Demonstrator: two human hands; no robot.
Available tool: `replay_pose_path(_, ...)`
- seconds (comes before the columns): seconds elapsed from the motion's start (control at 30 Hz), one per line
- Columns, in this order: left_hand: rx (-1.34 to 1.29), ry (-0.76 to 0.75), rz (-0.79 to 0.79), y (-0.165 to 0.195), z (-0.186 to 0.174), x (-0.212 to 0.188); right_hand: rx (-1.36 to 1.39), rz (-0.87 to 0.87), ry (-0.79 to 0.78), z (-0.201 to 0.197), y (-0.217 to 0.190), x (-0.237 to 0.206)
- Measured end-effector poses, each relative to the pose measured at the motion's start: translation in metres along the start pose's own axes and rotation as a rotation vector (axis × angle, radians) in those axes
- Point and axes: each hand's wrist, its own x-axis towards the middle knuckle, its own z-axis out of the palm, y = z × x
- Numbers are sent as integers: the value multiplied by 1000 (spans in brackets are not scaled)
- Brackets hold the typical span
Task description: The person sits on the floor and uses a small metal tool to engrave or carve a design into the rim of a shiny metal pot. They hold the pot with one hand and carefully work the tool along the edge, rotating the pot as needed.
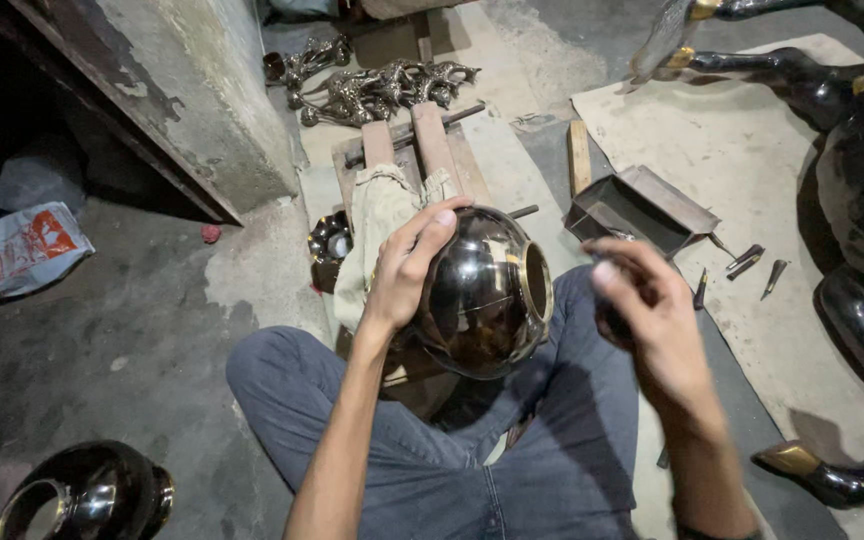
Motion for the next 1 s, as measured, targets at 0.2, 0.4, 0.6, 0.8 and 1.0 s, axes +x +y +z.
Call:
replay_pose_path(0.2,3,17,32,1,1,-1,-443,63,-160,10,-51,-20)
replay_pose_path(0.4,-16,8,68,-1,0,-5,-748,-75,-51,18,-64,-22)
replay_pose_path(0.6,-21,7,75,-1,1,-6,-770,-211,-56,23,-67,-25)
replay_pose_path(0.8,-14,18,71,1,2,-7,-771,-217,-41,25,-67,-25)
replay_pose_path(1.0,-25,8,53,1,2,-7,-833,-236,-63,24,-67,-23)
